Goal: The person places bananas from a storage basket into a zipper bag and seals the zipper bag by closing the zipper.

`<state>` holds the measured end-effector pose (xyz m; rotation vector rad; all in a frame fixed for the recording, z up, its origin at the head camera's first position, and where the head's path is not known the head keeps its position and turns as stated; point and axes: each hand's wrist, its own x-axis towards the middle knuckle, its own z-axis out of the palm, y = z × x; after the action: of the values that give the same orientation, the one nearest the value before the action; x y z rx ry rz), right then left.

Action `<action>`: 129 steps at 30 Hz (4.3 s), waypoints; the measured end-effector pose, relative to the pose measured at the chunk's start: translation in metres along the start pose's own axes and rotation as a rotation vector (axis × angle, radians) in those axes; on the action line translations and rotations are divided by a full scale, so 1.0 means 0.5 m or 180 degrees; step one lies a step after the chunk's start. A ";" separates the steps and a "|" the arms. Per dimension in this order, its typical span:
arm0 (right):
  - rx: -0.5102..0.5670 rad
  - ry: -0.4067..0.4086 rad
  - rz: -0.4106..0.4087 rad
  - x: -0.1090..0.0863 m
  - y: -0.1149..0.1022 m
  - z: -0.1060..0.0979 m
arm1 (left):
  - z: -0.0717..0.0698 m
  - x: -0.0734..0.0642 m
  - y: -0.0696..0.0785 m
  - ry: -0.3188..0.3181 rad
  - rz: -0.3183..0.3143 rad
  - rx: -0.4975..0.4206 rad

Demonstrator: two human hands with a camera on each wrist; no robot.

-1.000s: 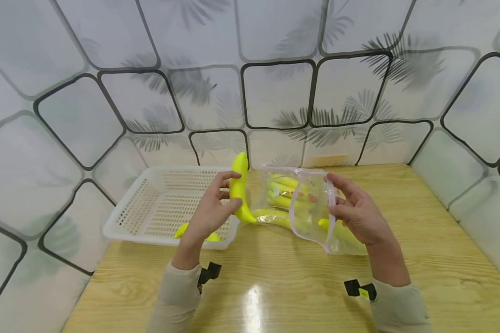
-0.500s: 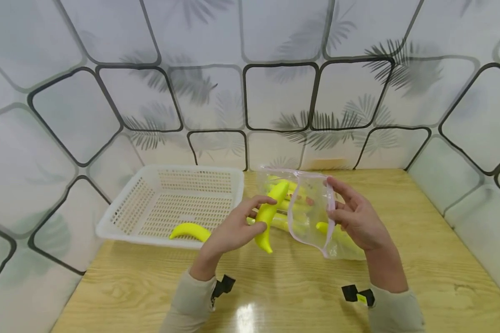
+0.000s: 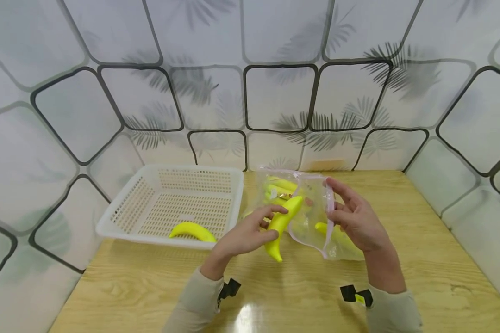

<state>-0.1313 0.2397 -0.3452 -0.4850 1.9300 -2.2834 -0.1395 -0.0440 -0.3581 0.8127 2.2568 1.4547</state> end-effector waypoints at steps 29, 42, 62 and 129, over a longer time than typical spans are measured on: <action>0.0015 -0.0017 -0.0024 -0.006 0.006 0.015 | 0.032 0.031 -0.018 0.0397 -0.0274 -0.0432; -0.0091 0.0019 -0.0002 -0.007 0.008 0.015 | 0.049 0.033 -0.020 0.0548 -0.0254 -0.0425; -0.0246 0.0081 0.0011 0.010 -0.022 0.008 | 0.064 0.046 -0.013 0.0692 -0.0161 -0.0395; 0.0854 0.0203 -0.0562 -0.019 -0.052 -0.061 | 0.105 0.083 0.022 0.0835 0.0180 -0.0646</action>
<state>-0.1287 0.2760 -0.3257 -0.5759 1.6276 -2.6473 -0.1393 0.0229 -0.3691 0.6604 2.2309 1.8772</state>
